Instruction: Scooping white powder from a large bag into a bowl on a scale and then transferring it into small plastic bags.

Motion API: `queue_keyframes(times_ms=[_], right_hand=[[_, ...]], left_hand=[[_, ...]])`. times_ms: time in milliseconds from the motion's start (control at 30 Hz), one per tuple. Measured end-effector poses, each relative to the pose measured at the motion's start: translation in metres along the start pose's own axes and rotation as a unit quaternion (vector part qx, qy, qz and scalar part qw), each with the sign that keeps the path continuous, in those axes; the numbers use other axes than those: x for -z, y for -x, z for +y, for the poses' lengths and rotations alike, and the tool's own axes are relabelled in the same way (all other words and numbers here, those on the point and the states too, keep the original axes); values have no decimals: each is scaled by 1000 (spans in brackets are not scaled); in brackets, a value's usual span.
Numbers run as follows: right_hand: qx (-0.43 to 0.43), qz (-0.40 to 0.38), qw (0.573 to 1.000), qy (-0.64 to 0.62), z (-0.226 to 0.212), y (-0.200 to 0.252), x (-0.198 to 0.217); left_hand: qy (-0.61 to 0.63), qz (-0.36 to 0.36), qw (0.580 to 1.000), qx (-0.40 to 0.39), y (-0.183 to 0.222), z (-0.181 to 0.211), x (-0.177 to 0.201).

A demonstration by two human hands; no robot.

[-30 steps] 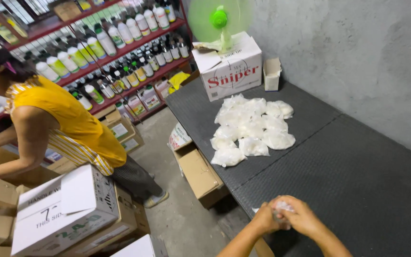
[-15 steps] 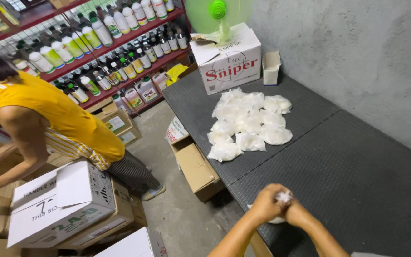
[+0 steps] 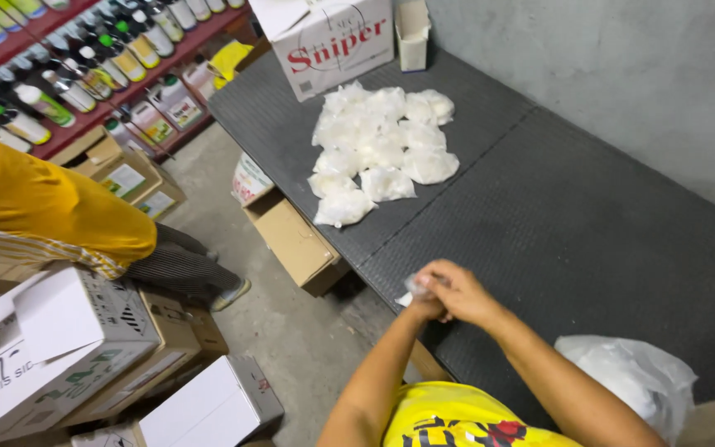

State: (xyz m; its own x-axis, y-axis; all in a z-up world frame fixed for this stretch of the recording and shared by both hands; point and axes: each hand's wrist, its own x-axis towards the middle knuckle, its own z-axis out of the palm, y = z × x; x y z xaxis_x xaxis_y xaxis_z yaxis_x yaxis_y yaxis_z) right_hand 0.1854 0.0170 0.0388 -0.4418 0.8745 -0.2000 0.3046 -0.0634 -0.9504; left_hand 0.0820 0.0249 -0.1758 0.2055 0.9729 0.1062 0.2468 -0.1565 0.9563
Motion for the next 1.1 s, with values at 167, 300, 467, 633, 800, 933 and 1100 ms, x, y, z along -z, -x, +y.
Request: queue_keyframes(times_ms=[167,300,467,633,800,933,1100], right_hand=[[91,124,984,-86,15,10,49],[48,233,967,-91,47,13,70],[16,-11,997,77,48,28,42],[-7,-260,938,231,-3,32,19],[95,-317,928,171,14,20,22],[184,-228,936,194,-11,20,24],[263,-119,846,449,2,19,23]], left_hand=[[273,-112,884,363,27,41,20],[397,-130,841,344,34,71,37],[532,-148,784,283,7,107,69],[513,-207,785,279,45,8,25],[443,-286,798,291,36,-45,14],[400,-326,802,302,24,-71,12],[9,-297,913,279,12,29,23]])
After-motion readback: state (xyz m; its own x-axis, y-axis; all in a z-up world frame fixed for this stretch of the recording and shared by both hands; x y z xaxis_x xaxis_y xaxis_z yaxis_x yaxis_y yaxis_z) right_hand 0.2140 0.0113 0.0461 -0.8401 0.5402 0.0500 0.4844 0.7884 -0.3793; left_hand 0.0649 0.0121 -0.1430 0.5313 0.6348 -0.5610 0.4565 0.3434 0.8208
